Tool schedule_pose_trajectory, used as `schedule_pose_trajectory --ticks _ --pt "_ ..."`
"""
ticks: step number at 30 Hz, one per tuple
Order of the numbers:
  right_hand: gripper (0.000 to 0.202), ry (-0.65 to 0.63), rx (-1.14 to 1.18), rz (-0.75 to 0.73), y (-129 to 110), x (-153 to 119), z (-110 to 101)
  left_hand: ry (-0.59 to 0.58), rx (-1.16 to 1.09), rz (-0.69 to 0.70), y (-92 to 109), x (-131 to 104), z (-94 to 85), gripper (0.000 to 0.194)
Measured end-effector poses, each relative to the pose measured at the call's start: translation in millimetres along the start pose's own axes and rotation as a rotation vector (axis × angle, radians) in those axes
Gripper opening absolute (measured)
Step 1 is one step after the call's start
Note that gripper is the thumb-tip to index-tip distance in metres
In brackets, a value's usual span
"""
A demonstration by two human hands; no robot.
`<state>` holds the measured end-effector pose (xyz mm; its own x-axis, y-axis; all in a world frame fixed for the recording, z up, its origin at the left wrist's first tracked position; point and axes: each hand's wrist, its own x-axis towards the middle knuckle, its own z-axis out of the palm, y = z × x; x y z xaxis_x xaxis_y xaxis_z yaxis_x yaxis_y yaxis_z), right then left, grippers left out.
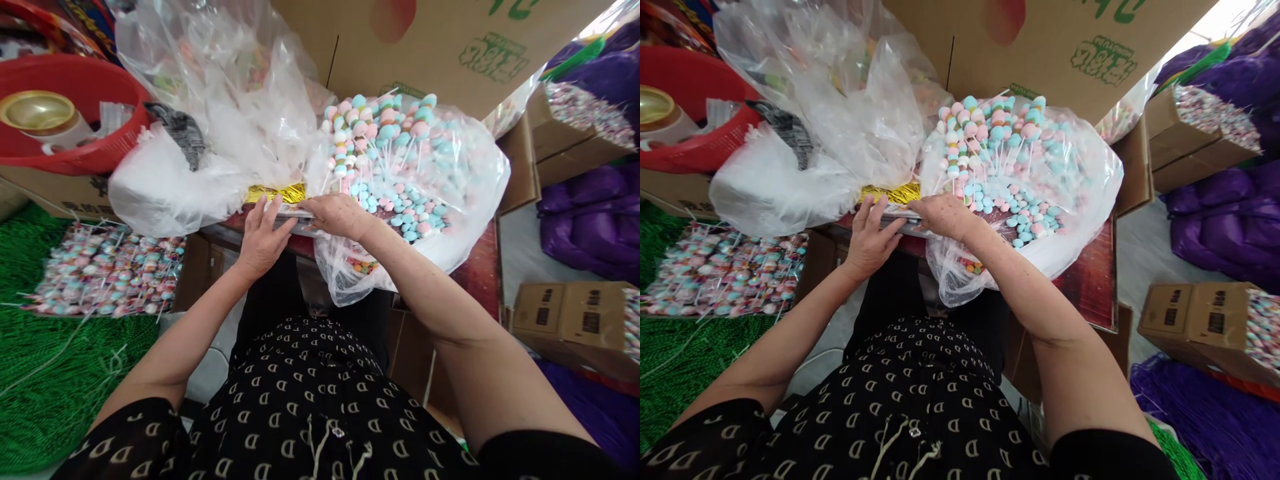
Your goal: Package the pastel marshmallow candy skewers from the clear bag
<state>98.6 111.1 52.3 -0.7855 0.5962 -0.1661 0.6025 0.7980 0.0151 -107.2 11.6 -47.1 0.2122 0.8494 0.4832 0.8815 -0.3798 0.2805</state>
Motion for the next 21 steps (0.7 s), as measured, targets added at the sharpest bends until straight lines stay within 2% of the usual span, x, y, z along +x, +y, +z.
schedule_pose_trajectory --ticks 7,12,21 --pt "0.037 -0.023 -0.008 -0.009 -0.4 -1.0 -5.3 -0.080 0.005 0.001 -0.2 8.9 -2.9 0.033" --pt "0.035 -0.004 -0.019 -0.029 -4.1 -1.2 -7.1 -0.137 0.041 -0.050 1.7 16.5 -6.9 0.039" --pt "0.042 0.011 -0.058 0.005 10.3 -32.6 -8.4 -0.164 0.060 -0.019 -6.8 17.0 -15.9 0.036"
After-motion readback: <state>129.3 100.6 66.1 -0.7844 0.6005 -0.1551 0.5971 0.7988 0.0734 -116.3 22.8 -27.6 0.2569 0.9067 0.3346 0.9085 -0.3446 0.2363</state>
